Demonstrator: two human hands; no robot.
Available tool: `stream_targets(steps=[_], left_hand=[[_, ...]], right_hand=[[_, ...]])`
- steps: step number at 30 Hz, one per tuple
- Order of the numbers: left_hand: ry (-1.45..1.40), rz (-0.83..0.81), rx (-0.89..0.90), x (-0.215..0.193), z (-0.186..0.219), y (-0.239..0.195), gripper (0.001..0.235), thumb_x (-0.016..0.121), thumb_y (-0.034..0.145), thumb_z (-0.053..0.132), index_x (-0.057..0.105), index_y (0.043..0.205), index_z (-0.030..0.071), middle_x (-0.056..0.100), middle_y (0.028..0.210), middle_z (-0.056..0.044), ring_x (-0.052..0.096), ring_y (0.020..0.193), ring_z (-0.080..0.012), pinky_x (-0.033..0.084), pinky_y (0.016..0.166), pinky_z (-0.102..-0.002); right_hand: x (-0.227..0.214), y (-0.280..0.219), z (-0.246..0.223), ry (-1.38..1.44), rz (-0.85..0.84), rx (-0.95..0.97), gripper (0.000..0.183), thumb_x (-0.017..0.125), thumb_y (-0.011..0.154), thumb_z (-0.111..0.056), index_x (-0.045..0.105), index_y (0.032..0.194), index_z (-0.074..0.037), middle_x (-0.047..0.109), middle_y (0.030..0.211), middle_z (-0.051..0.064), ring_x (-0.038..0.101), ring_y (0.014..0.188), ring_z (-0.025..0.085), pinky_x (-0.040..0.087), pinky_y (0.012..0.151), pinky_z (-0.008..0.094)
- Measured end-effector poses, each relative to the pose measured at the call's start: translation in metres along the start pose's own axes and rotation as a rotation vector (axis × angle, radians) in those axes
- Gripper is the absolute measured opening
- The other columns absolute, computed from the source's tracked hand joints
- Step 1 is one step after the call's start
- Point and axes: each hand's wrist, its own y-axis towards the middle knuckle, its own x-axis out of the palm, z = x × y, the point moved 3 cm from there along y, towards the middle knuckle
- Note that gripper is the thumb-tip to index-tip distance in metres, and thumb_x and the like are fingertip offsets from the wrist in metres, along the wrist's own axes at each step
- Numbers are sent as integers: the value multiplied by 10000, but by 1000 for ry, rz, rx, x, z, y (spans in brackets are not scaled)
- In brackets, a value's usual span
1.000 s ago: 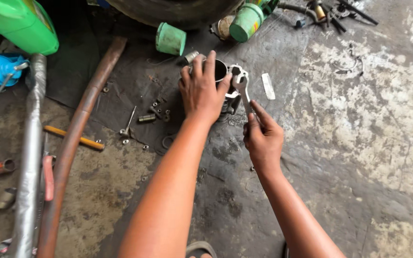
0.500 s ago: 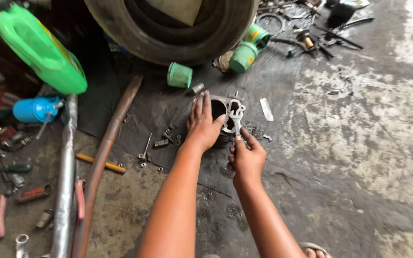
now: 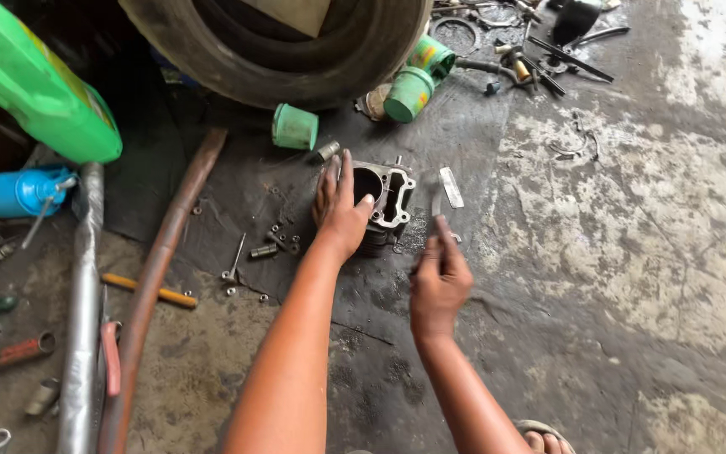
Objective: The person uses a wrench to tighten bolts on a metallic engine cylinder block. They then flip the block over and use a screwdriver to adjust a component on the opposite side.
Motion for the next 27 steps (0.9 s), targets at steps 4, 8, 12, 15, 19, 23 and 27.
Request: stream_targets(steps=[4,8,12,15,19,23,27], left_hand=[[-4,3,-12,-6,3,-5,882,619,939,319,93,1646,265,126,1727,-98,72,1586,-341,77,1258,-499],[9,-41,-84,-8,13,-4,887,618,909,315,104,1632,293,111,1729,-59,59,1582,-316,65,1238,-511],[5,-46,-65,-12,13,-2,874,609,934,328,90,1637,298,100,1727,-53,50,1588,-307,52,1245,-513],[-3,-69,-82,-11,15,-8,873,607,935,330,84,1634,311,86,1729,-39,32,1590,-300,41,1240,-517],[25,-57,-85,-18,17,-2,866,603,935,331,90,1633,320,89,1730,-35,29,1590,-295,41,1240,-519],[-21,-64,-119,-12,16,-4,865,615,925,331,110,1627,333,91,1729,-20,20,1596,-280,32,1233,-530],[-26,-24,-85,-15,17,3,848,620,931,338,146,1634,335,136,1728,-23,53,1597,-290,61,1243,-535]], right_hand=[[14,4,-5,-31,-124,168,379,578,1007,-122,650,1375,-68,527,620,-29,442,469,47,363,416,246],[4,23,-14,-206,-209,161,338,608,1011,-115,693,1331,-49,585,629,-6,490,493,59,385,437,258],[3,18,-16,-351,-136,-183,416,606,988,-90,633,1403,-76,681,758,22,538,598,34,416,511,254],[5,12,-15,-524,-268,-263,404,666,974,-85,678,1377,-93,774,874,67,597,703,35,503,640,248],[4,36,-33,-527,-159,-141,368,660,992,-143,682,1359,-166,769,817,92,536,586,73,448,541,297],[8,38,-37,-703,-275,-236,404,584,966,-77,755,1312,-191,739,841,54,539,541,51,459,513,267],[3,53,-32,-456,-279,81,353,620,991,-132,716,1326,-187,582,642,15,447,500,63,369,458,287]])
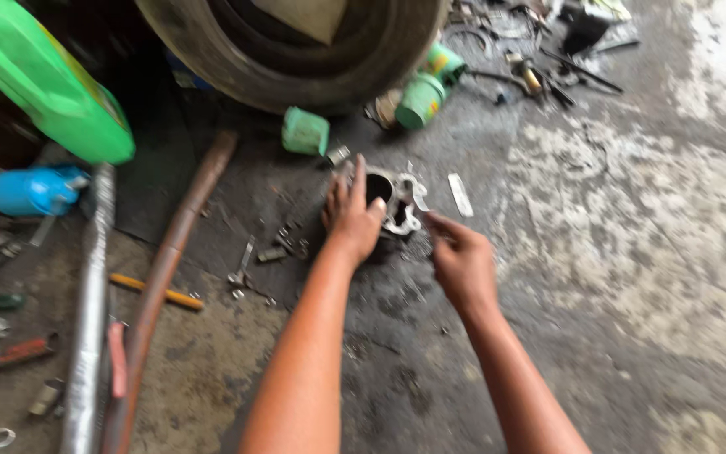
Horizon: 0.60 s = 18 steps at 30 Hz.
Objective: The person uses a wrench to tighten bolts on a metallic engine cylinder block. They then flip the block over and use a screwdriver to adjust a component on the opposite side.
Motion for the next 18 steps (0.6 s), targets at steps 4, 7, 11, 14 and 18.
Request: stream_targets(steps=[4,7,11,14,18], left_hand=[[24,-13,-32,9,-4,-6,862,632,904,337,156,1623,342,154,1718,-6,66,1589,-284,76,1237,-540],[27,-2,-14,4,-5,-6,850,621,922,341,153,1631,330,161,1721,-18,73,1594,-291,85,1241,-542],[23,-47,-56,3,0,-2,869,619,904,347,128,1620,340,135,1719,-10,53,1585,-282,72,1224,-544],[45,-27,-23,3,-2,-3,872,617,914,352,114,1626,320,136,1719,-28,56,1585,-288,69,1244,-521],[48,-44,-75,-2,-2,1,880,606,941,366,84,1649,338,89,1715,-70,22,1593,-292,46,1246,-528]], right_hand=[[-3,-10,2,-161,131,-414,336,590,1012,-98,752,1306,-129,591,704,-39,508,573,29,417,541,247],[1,-2,7,-7,-52,-19,351,626,975,-139,745,1304,-170,528,640,-19,445,499,69,349,466,274],[-17,-2,-9,60,158,-75,318,615,1021,-180,720,1319,-151,584,617,30,478,497,66,351,444,273],[-3,-7,-11,-142,-39,-227,444,544,918,-41,743,1299,-154,724,803,-24,590,523,41,477,474,226],[-10,8,-19,-16,-77,81,336,617,995,-155,710,1315,-196,661,699,61,489,476,75,367,429,277]])
